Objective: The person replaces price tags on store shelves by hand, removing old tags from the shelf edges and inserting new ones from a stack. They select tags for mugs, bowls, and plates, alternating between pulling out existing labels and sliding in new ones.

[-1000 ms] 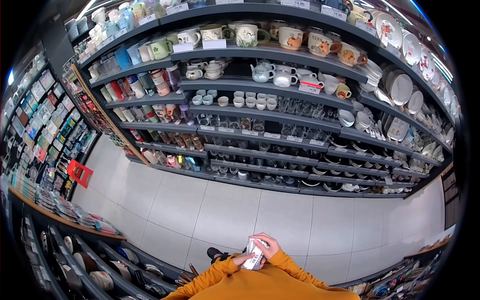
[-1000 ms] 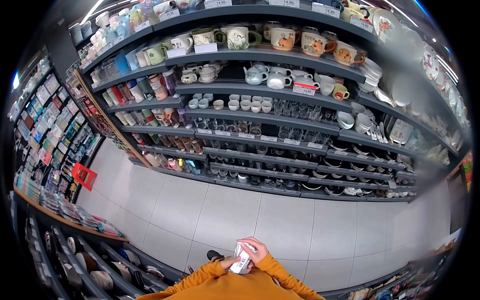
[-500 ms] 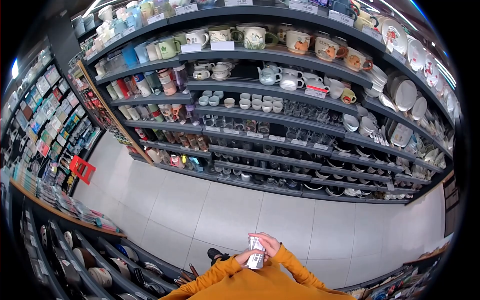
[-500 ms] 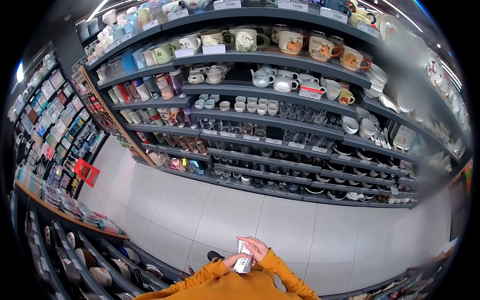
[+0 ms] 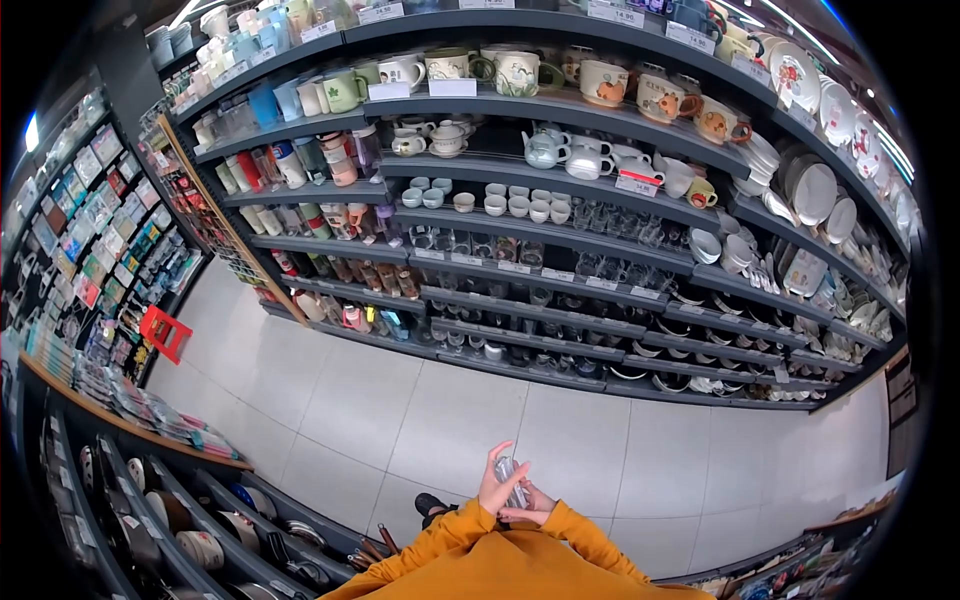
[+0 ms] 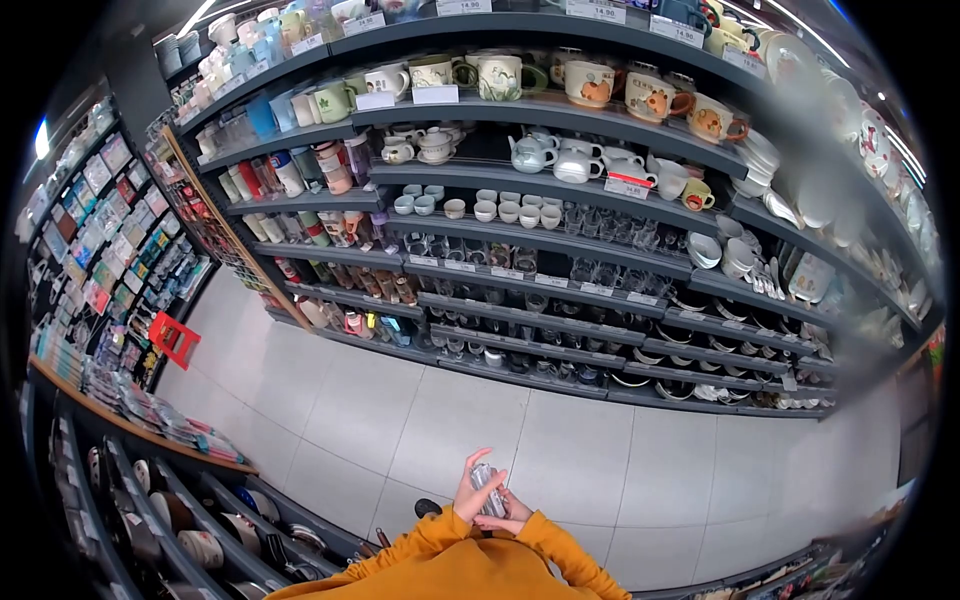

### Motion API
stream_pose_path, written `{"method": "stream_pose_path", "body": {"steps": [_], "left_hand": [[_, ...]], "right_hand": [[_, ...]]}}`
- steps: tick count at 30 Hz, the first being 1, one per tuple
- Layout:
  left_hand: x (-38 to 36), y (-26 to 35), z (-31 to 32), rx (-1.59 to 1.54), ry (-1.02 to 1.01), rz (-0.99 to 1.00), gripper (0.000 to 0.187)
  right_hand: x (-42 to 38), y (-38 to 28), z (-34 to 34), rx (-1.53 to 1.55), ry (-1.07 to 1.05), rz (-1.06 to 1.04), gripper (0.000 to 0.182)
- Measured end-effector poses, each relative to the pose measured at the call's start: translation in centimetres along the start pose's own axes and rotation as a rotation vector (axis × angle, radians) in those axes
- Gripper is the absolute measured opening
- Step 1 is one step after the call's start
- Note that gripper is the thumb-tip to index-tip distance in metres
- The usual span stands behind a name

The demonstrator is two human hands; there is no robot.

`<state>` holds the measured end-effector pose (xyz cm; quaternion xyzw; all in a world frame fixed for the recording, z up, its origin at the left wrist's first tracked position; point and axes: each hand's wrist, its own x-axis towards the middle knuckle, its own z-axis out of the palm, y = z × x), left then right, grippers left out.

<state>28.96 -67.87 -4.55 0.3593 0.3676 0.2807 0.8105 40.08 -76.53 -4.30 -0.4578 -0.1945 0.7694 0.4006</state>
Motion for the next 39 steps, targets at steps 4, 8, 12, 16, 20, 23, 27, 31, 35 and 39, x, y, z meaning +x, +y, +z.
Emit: {"method": "stream_pose_path", "body": {"steps": [4,8,12,16,20,23,27,31,35,39], "left_hand": [[-0.8,-0.3,-0.7,0.0,-0.199,-0.148,0.05],[-1.8,0.6,-1.3,0.007,-0.347,-0.122,0.058],[-2.2,1.4,-1.0,0.084,-0.285,-0.01,0.068],[-1.5,0.7,-1.6,0.225,-0.368,0.114,0.064],[-1.6,1.7,-0.9,0.223,-0.24,0.144,0.054],[-1.2,2.3,-1.0,0.18,-0.18,0.159,0.048],[-1.0,2.4,-0.7,0.294,-0.097,0.316,0.039],[-0.2,4.6,0.7,-0.046,0.012,0.431,0.031],[0.2,9.1,3.4,-0.096,0.096,0.586,0.028],[-0.5,11.6,8.0,-0.074,0.038,0.786,0.032]], "right_hand": [[0.8,2.8,-2.8,0.062,-0.142,0.135,0.072],[-0.8,1.4,-2.3,0.076,-0.155,0.198,0.043],[0.4,2.5,-2.1,-0.069,-0.102,0.177,0.036],[0.7,1.0,-1.8,-0.265,-0.103,0.167,0.037],[0.5,-0.4,-0.3,-0.322,-0.046,0.202,0.04],[1.2,-0.5,-0.4,-0.265,-0.006,0.082,0.042],[1.8,-1.5,-0.2,-0.38,0.037,0.008,0.052],[1.1,-3.9,1.2,-0.208,0.057,-0.259,0.061],[0.5,-7.3,4.1,0.185,0.157,-0.519,0.046],[1.5,-9.4,5.4,0.134,0.426,-0.855,0.035]]}}
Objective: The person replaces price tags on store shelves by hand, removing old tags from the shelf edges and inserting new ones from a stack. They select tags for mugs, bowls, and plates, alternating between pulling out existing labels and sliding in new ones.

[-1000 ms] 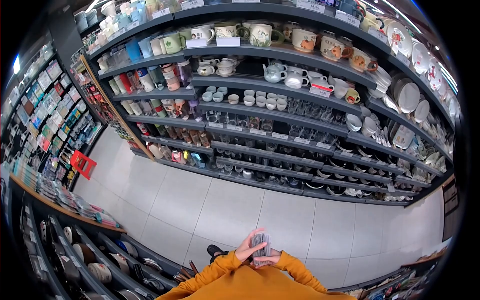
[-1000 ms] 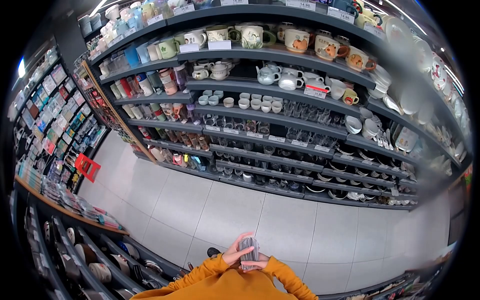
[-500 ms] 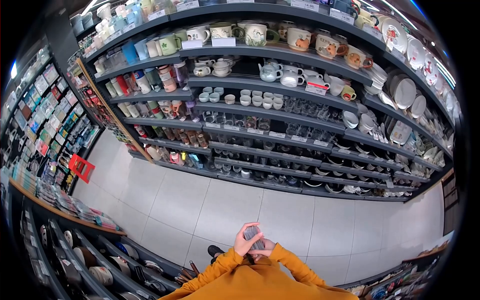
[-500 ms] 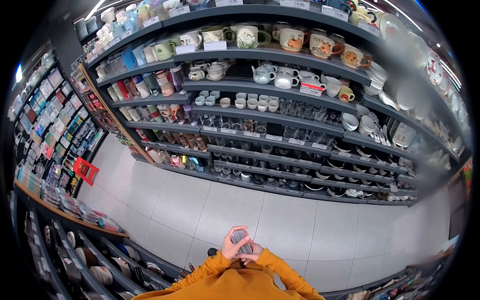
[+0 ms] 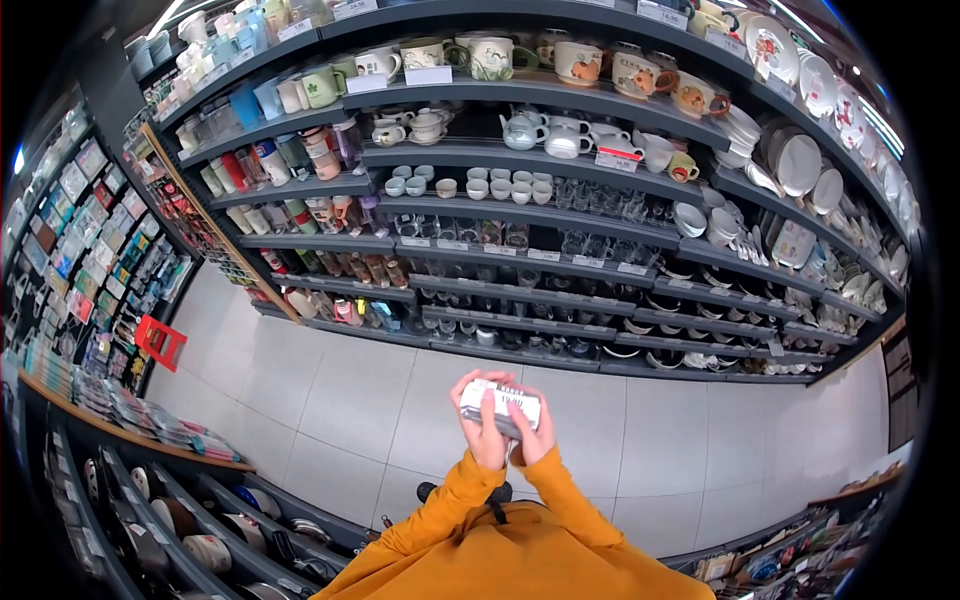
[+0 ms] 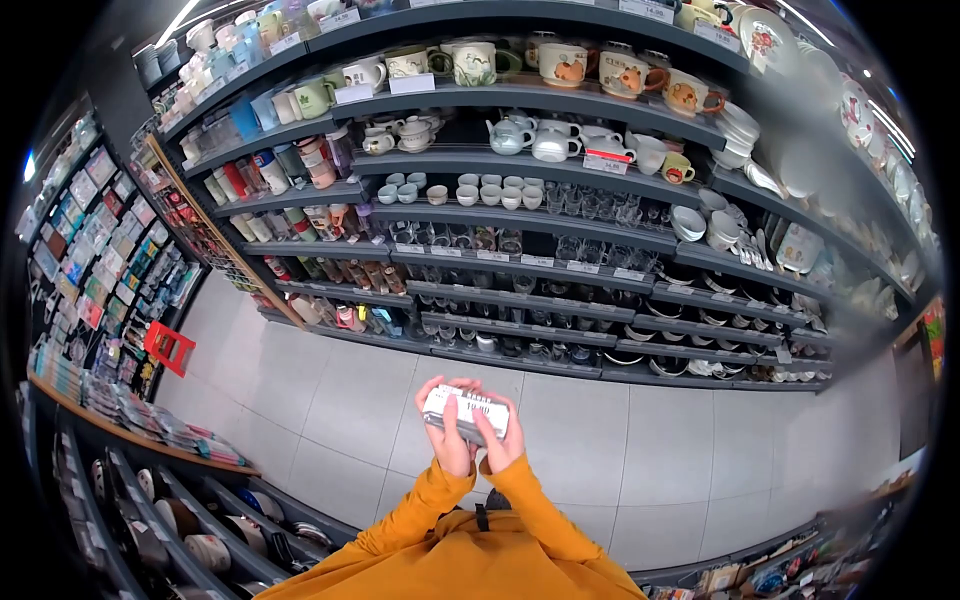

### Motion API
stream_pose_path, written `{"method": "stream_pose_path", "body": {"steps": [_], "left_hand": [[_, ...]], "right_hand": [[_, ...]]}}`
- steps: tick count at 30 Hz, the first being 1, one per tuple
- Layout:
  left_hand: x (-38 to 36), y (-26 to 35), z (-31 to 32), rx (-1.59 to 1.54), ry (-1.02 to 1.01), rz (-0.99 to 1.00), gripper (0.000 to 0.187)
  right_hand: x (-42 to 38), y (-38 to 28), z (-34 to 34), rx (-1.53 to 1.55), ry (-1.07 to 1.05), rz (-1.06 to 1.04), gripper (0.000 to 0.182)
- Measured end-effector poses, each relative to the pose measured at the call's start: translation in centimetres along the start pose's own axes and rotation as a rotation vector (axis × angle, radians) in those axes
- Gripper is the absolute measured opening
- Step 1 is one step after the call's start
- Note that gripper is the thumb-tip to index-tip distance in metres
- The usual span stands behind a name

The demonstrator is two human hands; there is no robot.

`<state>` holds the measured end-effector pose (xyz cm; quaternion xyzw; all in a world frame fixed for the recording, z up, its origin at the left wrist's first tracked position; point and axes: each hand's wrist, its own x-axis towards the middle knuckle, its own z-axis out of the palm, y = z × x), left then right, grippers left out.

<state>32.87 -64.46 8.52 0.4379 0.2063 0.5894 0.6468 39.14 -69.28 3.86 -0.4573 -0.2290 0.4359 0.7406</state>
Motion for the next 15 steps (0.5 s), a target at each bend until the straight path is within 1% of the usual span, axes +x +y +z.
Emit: {"method": "stream_pose_path", "body": {"steps": [1,3,5,6,7,8,9,10,11,13,15], "left_hand": [[0.3,-0.1,0.1,0.056,-0.075,0.033,0.042],[1.3,2.1,2.1,0.148,-0.134,0.09,0.061],[2.3,3.9,2.8,0.054,-0.248,-0.011,0.075],[2.6,3.9,2.1,0.061,-0.284,-0.11,0.074],[3.1,4.8,2.5,0.02,-0.34,-0.191,0.068],[3.7,5.2,2.7,0.005,-0.392,-0.235,0.065],[4.2,5.4,2.7,-0.013,-0.446,-0.274,0.062],[4.6,5.4,2.2,0.071,-0.527,-0.249,0.06],[4.7,5.7,2.1,0.068,-0.562,-0.298,0.06],[4.7,6.3,2.1,0.06,-0.631,-0.395,0.059],[4.4,6.6,2.3,0.038,-0.603,-0.409,0.057]], "right_hand": [[0.8,-0.5,0.3,-0.049,0.062,-0.109,0.034],[0.6,-6.0,1.8,0.049,0.039,-0.049,0.03],[0.5,-9.3,2.7,-0.093,0.023,-0.189,0.028],[0.7,-10.0,2.9,-0.13,0.026,-0.25,0.028],[0.9,-10.5,3.1,-0.168,0.024,-0.313,0.028],[0.9,-11.0,3.1,-0.17,0.042,-0.33,0.029],[0.9,-11.6,3.0,-0.189,0.043,-0.352,0.031],[1.1,-11.6,3.1,-0.195,0.049,-0.402,0.033],[1.2,-11.7,3.2,-0.202,0.055,-0.452,0.035],[0.8,-12.5,3.4,-0.203,0.013,-0.46,0.04],[0.7,-12.6,3.4,-0.24,-0.008,-0.503,0.045]]}}
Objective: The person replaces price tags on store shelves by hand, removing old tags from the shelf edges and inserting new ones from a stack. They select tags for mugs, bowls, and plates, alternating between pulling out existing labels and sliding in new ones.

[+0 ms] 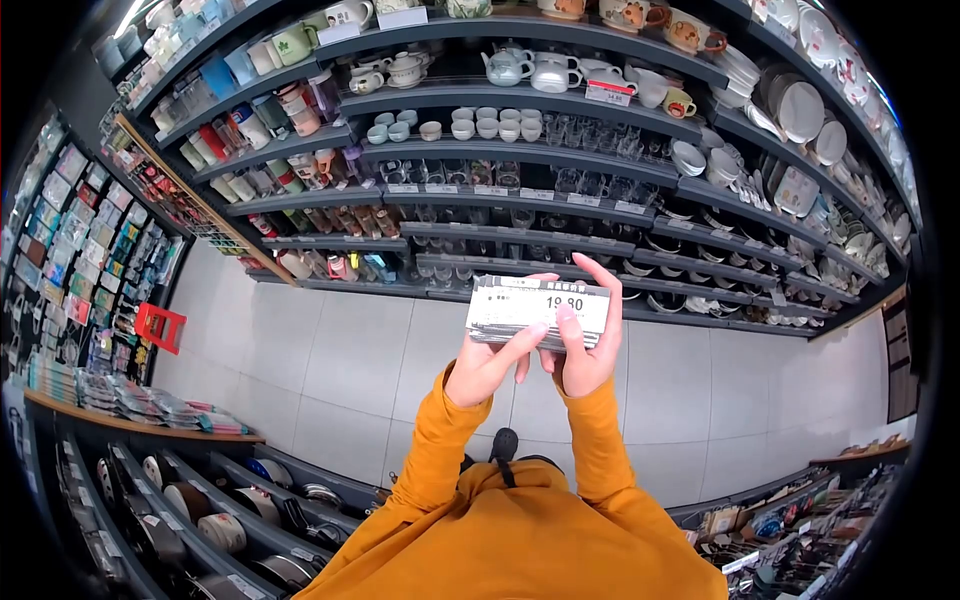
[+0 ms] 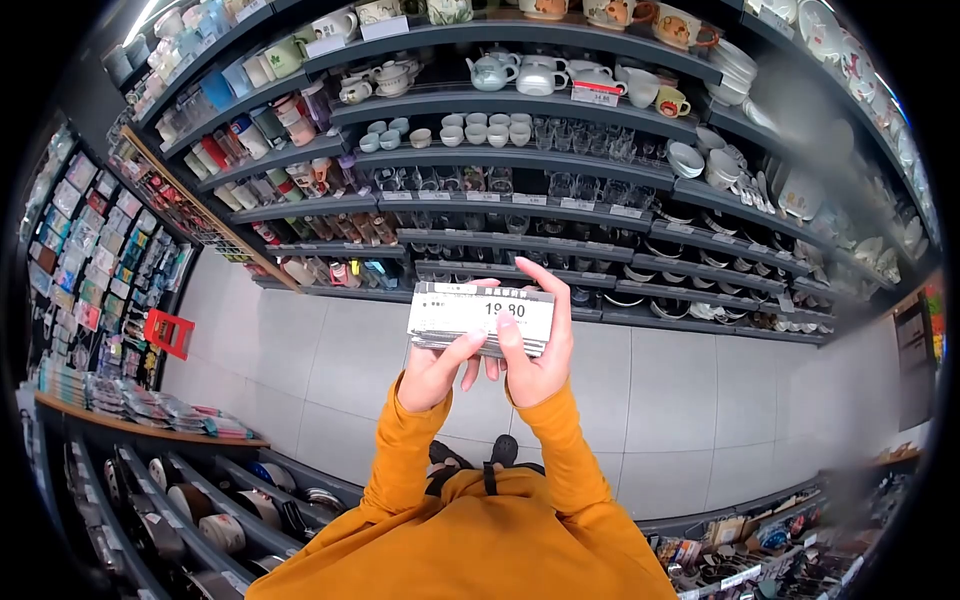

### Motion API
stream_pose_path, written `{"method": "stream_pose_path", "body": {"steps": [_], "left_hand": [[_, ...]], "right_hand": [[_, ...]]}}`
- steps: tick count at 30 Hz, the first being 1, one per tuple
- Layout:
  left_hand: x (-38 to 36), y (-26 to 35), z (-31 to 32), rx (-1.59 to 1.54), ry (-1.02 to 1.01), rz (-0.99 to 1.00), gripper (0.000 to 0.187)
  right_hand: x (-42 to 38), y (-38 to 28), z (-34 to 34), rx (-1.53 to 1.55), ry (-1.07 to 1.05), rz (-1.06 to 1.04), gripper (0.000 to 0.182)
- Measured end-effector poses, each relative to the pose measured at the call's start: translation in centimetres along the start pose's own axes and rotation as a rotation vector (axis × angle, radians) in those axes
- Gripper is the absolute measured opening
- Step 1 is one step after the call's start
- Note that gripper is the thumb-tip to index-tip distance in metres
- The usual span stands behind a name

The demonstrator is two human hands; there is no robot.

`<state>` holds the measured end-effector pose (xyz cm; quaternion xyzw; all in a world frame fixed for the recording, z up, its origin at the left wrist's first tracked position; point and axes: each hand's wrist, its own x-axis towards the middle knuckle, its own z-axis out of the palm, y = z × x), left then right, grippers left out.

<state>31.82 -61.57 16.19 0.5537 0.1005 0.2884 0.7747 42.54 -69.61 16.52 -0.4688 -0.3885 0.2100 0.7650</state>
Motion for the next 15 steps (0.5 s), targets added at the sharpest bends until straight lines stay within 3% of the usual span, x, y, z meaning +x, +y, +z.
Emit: {"method": "stream_pose_path", "body": {"steps": [5,8,15], "left_hand": [[-0.8,0.7,0.4,-0.196,-0.012,-0.074,0.045],[-1.0,0.0,0.2,-0.242,0.047,-0.019,0.044],[-1.4,0.0,0.0,-0.249,0.039,0.034,0.044]], "right_hand": [[-0.3,-0.7,0.3,-0.119,-0.035,-0.119,0.049],[-0.7,0.0,0.0,0.061,-0.024,-0.032,0.047],[-1.3,-0.5,-0.3,-0.014,-0.034,-0.038,0.045]]}}
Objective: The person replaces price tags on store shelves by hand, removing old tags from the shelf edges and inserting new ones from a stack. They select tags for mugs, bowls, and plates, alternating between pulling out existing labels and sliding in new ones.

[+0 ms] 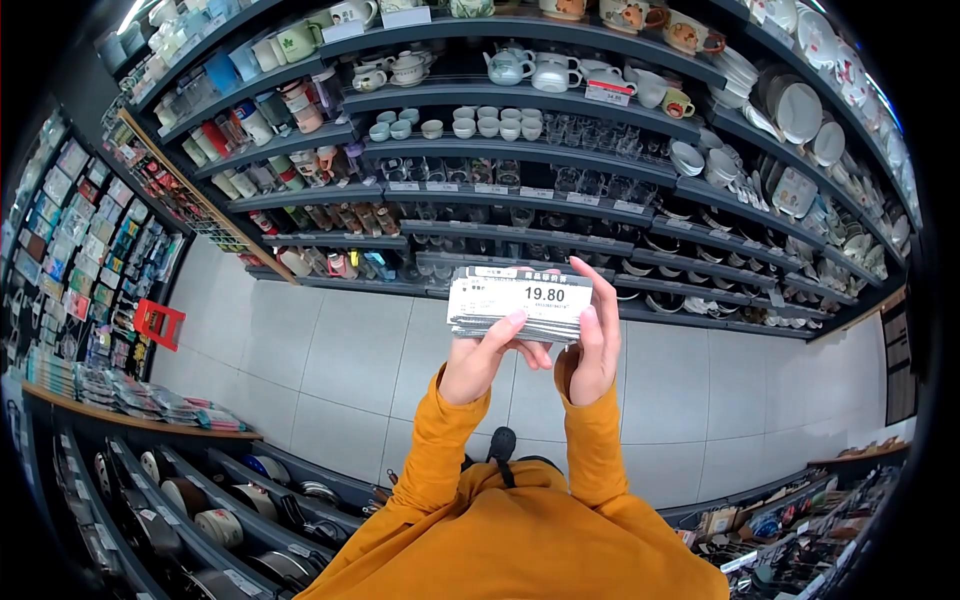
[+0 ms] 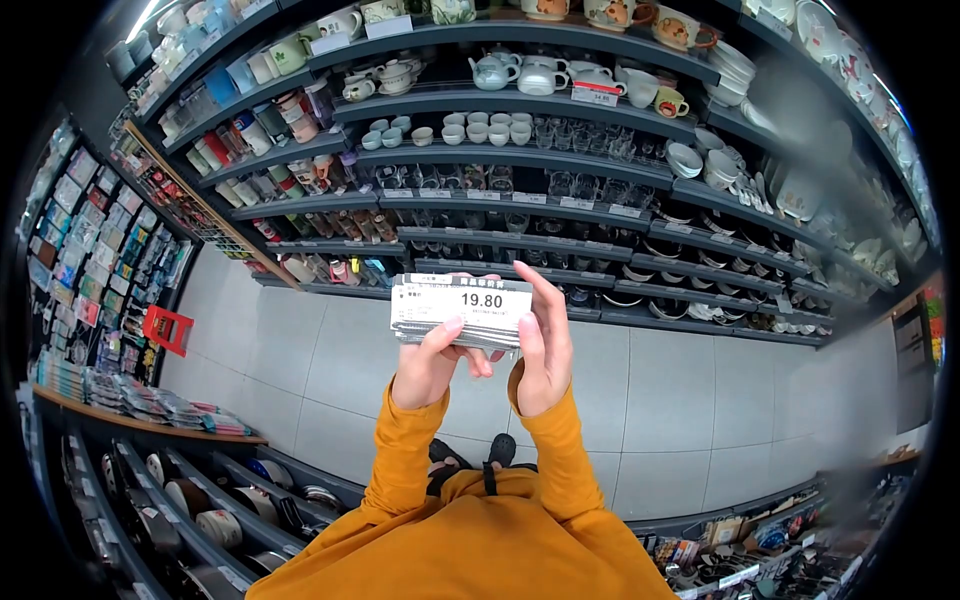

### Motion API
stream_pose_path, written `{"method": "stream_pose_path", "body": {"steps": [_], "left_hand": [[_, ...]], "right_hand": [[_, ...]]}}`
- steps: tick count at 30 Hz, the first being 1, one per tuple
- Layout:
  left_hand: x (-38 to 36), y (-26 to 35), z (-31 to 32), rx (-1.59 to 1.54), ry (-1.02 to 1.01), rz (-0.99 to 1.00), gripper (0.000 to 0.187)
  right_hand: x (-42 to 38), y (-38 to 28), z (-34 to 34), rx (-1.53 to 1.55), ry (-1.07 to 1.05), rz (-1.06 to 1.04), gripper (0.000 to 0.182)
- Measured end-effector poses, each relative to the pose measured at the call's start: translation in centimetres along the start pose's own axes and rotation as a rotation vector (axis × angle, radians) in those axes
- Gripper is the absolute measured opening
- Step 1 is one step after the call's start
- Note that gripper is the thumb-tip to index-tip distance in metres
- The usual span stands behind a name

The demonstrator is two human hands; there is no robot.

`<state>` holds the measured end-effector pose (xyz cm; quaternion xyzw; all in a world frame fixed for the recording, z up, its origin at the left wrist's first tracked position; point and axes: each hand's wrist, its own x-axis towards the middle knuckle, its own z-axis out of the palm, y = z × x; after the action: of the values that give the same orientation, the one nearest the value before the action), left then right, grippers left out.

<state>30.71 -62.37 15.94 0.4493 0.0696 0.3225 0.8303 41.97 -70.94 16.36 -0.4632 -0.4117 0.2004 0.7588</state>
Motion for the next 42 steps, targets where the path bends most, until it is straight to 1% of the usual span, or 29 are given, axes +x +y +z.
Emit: {"method": "stream_pose_path", "body": {"steps": [3,6,9,10,13,15,16,19,20,23,26,29,30,31,33,36,40,42], "left_hand": [[0.0,0.3,1.1,0.118,0.048,-0.002,0.053],[-0.3,0.2,1.2,0.135,0.024,-0.012,0.055],[-0.4,0.1,1.1,0.123,0.028,-0.004,0.056],[-0.5,0.1,1.1,0.114,0.038,0.003,0.056],[-0.5,0.0,0.9,0.099,0.048,0.024,0.056],[-0.5,-0.3,0.4,0.103,0.033,0.009,0.054],[-0.5,-0.4,0.3,0.101,0.033,0.026,0.049],[-0.7,-0.7,-0.3,0.092,0.009,0.029,0.027],[-0.7,-0.5,-0.1,0.093,0.034,0.022,0.021],[-0.7,-0.4,-0.5,0.1,0.037,0.021,0.021],[-0.5,0.2,-0.8,0.063,0.031,0.044,0.024],[-0.3,1.3,-1.0,-0.084,0.182,0.035,0.035],[-0.1,1.9,-1.2,-0.134,0.202,0.032,0.047],[0.3,2.7,-0.8,-0.176,0.233,0.056,0.053],[0.4,3.7,-2.0,-0.304,0.128,0.053,0.053],[0.3,5.7,-3.3,-0.324,0.079,0.044,0.055],[-0.2,8.5,-5.5,-0.336,0.156,0.024,0.055],[-0.6,10.1,-6.8,-0.309,0.206,0.038,0.055]], "right_hand": [[-0.2,0.4,-0.2,-0.022,0.051,-0.052,0.042],[-0.5,-0.1,0.2,0.06,0.036,-0.011,0.038],[-0.4,0.3,-0.4,-0.099,0.03,-0.074,0.037],[-0.4,0.0,0.0,-0.084,0.106,-0.066,0.033],[-0.6,-0.1,-0.4,-0.143,0.139,-0.05,0.03],[-0.5,-0.1,-0.3,-0.116,0.161,-0.041,0.027],[-0.5,0.1,-0.4,-0.101,0.158,-0.035,0.026],[-0.6,0.8,-0.8,-0.089,0.152,-0.023,0.023],[-0.6,0.9,-0.8,-0.088,0.152,-0.018,0.023],[-0.6,0.9,-0.6,-0.118,0.133,-0.014,0.026],[-0.3,0.1,0.3,-0.123,0.137,-0.001,0.031],[-0.1,-0.2,1.3,-0.042,0.072,-0.04,0.036],[-0.1,-0.1,1.7,-0.027,0.041,-0.059,0.036],[0.0,-0.3,2.5,0.025,0.043,-0.056,0.034],[0.0,0.4,3.4,-0.078,0.017,-0.152,0.032],[0.2,1.0,5.9,-0.214,0.025,-0.258,0.033],[0.7,2.6,9.2,-0.327,-0.005,-0.374,0.036],[0.9,2.7,11.9,-0.303,0.026,-0.399,0.038]]}}
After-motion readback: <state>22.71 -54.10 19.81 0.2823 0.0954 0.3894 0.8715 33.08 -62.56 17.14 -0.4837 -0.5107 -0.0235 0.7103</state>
